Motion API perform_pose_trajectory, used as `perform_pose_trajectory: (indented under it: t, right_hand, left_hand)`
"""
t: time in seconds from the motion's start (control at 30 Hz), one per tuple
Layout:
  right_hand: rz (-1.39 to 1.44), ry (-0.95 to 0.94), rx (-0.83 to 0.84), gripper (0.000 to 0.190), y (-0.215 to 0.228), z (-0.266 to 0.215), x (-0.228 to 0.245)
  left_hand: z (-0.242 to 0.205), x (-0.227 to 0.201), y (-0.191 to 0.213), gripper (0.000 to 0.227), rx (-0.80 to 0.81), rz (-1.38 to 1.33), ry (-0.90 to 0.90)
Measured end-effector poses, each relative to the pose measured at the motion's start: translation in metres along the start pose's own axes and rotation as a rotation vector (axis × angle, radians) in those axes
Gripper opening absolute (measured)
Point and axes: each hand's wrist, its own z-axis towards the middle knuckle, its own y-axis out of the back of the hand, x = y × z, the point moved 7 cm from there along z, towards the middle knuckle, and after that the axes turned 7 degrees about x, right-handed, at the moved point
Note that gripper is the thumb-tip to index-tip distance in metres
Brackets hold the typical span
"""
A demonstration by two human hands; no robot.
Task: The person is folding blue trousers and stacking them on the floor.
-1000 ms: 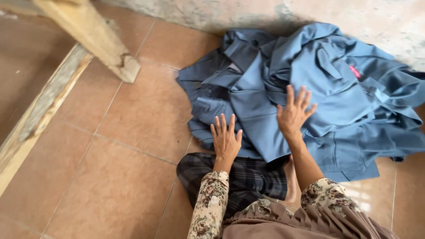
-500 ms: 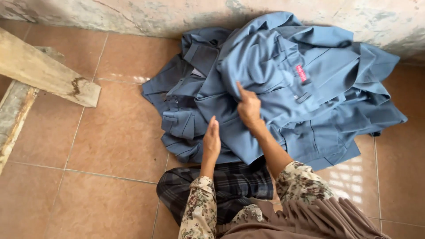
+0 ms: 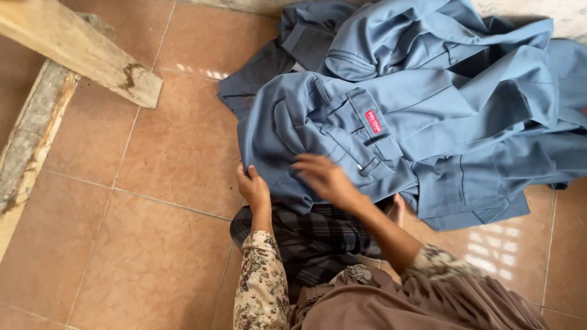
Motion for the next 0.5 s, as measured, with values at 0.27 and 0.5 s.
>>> perform_pose_trajectory:
  t: [0.27, 0.5]
  right_hand:
    - [-0.512, -0.548, -0.344, 0.035, 0.156, -0.112, -0.157]
    - [-0.213, -0.726, -0.278, 0.034, 0.118, -0.11, -0.144]
  left_hand:
    - [-0.15, -0.158, -0.01, 0.046, 0.038, 0.15, -0.863]
    - [-0.209, -0.111, -0.076, 0.127, 0.424, 0.509, -0.796]
